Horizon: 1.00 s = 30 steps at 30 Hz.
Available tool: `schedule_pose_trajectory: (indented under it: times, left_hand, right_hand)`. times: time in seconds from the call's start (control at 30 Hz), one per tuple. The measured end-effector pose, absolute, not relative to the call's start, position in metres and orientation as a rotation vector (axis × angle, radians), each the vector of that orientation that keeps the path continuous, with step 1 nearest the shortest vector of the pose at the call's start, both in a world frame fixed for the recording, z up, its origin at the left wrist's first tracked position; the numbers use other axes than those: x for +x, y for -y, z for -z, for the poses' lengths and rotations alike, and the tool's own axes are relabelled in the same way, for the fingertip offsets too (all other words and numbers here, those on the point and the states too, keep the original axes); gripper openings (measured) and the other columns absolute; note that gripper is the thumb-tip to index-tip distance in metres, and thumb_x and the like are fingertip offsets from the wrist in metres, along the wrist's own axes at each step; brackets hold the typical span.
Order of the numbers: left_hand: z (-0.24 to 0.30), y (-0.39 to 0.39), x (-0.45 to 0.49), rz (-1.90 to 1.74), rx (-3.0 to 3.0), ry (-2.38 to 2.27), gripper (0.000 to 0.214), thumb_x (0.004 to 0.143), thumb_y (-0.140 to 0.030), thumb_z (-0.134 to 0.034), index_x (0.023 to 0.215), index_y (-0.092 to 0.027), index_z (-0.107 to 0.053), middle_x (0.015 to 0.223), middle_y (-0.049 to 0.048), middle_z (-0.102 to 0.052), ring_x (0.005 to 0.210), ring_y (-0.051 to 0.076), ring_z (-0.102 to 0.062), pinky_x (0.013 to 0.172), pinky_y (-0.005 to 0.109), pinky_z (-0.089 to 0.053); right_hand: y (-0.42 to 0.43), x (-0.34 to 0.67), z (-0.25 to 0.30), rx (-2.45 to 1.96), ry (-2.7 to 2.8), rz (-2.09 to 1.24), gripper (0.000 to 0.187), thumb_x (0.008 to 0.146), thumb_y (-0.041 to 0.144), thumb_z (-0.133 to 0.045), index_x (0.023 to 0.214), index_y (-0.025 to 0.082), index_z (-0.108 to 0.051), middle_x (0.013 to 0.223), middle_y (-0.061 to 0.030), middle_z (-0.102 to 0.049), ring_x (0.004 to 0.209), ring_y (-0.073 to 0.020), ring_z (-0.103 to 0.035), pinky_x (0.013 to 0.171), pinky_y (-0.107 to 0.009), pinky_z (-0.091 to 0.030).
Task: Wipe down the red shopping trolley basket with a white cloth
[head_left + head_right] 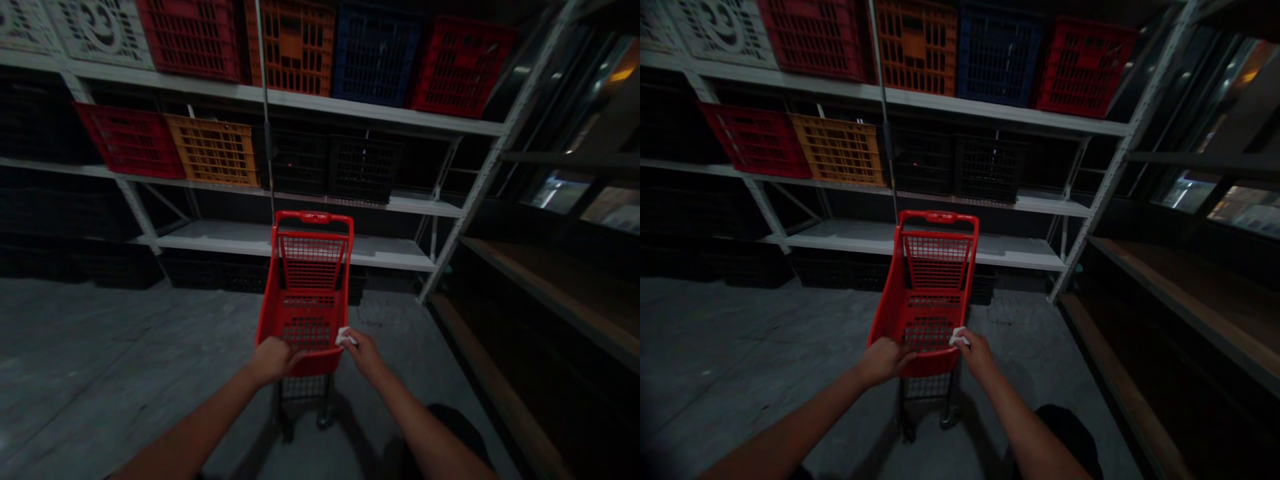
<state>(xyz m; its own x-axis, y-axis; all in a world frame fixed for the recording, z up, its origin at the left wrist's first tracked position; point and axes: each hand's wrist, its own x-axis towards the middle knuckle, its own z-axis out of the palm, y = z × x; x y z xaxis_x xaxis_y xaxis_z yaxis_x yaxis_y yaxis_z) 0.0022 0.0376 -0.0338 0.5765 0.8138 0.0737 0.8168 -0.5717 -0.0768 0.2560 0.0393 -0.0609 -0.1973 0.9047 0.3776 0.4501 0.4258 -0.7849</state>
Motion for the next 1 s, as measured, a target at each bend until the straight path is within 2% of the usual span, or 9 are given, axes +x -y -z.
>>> schedule_pose_trajectory:
  times: [0.13,0.33,0.5,0.63,0.77,0.83,0.9,1.0]
  left_hand:
    - [0.034,-0.04,-0.005,0.08,-2.738,1.314,0.063,0.087,-0.05,-0.011,0.075,-0.017,-0.063,0.063,0.0076,-0.065,0.058,0.015,-0.061,0.056,0.024,-0.039]
    - [0.033,-0.038,-0.01,0.067,-2.746,1.277,0.06,0.087,-0.048,-0.012,0.076,-0.019,-0.063,0.065,0.0059,-0.066,0.058,0.014,-0.06,0.056,0.024,-0.04]
    - [0.029,-0.037,-0.02,0.059,-2.738,1.379,0.061,0.087,-0.05,-0.013,0.075,-0.017,-0.064,0.067,0.0084,-0.066,0.064,0.016,-0.061,0.063,0.026,-0.041]
    - [0.029,-0.03,0.001,0.095,-2.626,1.649,0.064,0.087,-0.048,-0.012,0.074,-0.015,-0.065,0.074,0.0106,-0.067,0.071,0.019,-0.062,0.068,0.029,-0.042]
    - [0.037,-0.021,0.037,0.187,-2.513,1.832,0.059,0.088,-0.04,-0.01,0.086,-0.015,-0.064,0.077,0.0117,-0.067,0.072,0.021,-0.062,0.069,0.034,-0.042]
    - [0.041,-0.017,0.047,0.199,-2.494,1.844,0.06,0.088,-0.037,-0.011,0.085,-0.013,-0.065,0.075,0.014,-0.067,0.072,0.023,-0.062,0.07,0.037,-0.041]
    - [0.042,-0.015,0.05,0.217,-2.487,1.846,0.061,0.088,-0.037,-0.011,0.081,-0.012,-0.066,0.073,0.0152,-0.067,0.072,0.025,-0.062,0.071,0.039,-0.041]
    - [0.041,-0.013,0.049,0.253,-2.503,1.828,0.06,0.088,-0.039,-0.012,0.079,-0.014,-0.066,0.073,0.0138,-0.067,0.071,0.025,-0.063,0.067,0.038,-0.042]
  right_hand:
    - [-0.062,0.254,0.05,-1.147,1.881,-0.556,0.018,0.08,0.029,-0.048,0.084,0.019,-0.063,0.08,-0.0012,-0.067,0.074,-0.0144,-0.061,0.07,-0.023,-0.043]
    - [-0.114,0.246,0.026,-1.275,1.724,-0.424,0.021,0.079,0.028,-0.046,0.078,0.019,-0.064,0.076,-0.0018,-0.067,0.072,-0.0158,-0.061,0.068,-0.025,-0.044]
    - [-0.077,0.226,0.041,-1.202,1.67,-0.518,0.022,0.079,0.03,-0.045,0.082,0.019,-0.064,0.078,-0.0011,-0.067,0.074,-0.0155,-0.062,0.069,-0.024,-0.044]
    - [-0.031,0.208,0.065,-1.167,1.642,-0.655,0.02,0.078,0.03,-0.047,0.083,0.019,-0.063,0.084,-0.0018,-0.067,0.077,-0.0161,-0.062,0.07,-0.024,-0.045]
    - [-0.012,0.204,0.068,-1.219,1.538,-0.778,0.023,0.08,0.031,-0.044,0.091,0.018,-0.059,0.069,-0.0011,-0.064,0.059,-0.0141,-0.059,0.056,-0.022,-0.046]
    - [-0.014,0.208,0.062,-1.25,1.477,-0.762,0.024,0.083,0.031,-0.04,0.097,0.018,-0.054,0.062,0.0008,-0.06,0.051,-0.0124,-0.055,0.052,-0.021,-0.044]
    - [-0.021,0.212,0.054,-1.211,1.511,-0.673,0.021,0.083,0.029,-0.041,0.096,0.019,-0.053,0.069,-0.0002,-0.059,0.06,-0.0126,-0.057,0.059,-0.022,-0.045]
    - [-0.035,0.215,0.047,-1.081,1.7,-0.474,0.011,0.078,0.023,-0.049,0.082,0.019,-0.058,0.09,-0.0046,-0.056,0.084,-0.0155,-0.055,0.076,-0.026,-0.044]
